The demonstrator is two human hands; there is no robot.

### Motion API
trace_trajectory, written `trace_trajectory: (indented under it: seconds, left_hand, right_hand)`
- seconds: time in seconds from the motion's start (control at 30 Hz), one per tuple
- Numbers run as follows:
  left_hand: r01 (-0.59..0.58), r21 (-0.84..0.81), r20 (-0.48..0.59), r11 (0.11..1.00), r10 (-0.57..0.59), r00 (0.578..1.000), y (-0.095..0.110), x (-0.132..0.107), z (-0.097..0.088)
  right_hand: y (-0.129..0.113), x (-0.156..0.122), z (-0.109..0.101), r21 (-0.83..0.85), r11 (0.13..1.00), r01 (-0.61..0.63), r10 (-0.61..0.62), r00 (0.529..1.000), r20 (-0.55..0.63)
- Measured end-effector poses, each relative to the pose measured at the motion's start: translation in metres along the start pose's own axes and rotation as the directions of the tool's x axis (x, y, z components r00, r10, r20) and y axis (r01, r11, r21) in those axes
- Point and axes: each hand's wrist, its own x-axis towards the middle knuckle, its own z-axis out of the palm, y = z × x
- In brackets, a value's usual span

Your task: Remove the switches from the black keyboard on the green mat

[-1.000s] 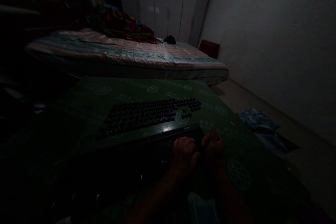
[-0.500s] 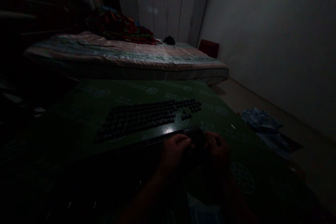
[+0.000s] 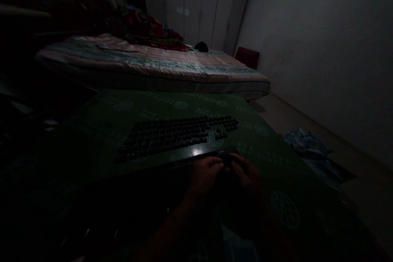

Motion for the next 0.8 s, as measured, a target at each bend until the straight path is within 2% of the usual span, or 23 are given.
trace_trajectory:
  seconds: [0.17,0.4,0.57,0.8]
  left_hand:
    - [-0.007,0.034,0.034,0.999,0.005,0.999,0.0006,-0.0002,-0.0009]
    - [-0.024,-0.014,0.068,1.000,0.025,0.997,-0.0035,-0.0002,-0.0009]
    - [-0.049,-0.015,0.056,0.999,0.050,0.997,-0.0033,0.0011,-0.0017]
    - [-0.055,-0.032,0.050,0.998,0.056,0.997,0.0005,0.0015,-0.0030]
  right_hand:
    - [-0.0024,-0.0003,0.0007,0.012,1.000,-0.028,0.028,0.999,-0.041]
    - [0.0030,-0.0004,-0.0001,0.056,0.998,-0.023,0.026,0.998,-0.051]
    - [0.0017,-0.0001,-0.0009,0.007,1.000,0.021,-0.021,0.997,-0.075]
    - [-0.0012,0.0000,-0.0012,0.015,1.000,0.022,-0.021,0.997,-0.077]
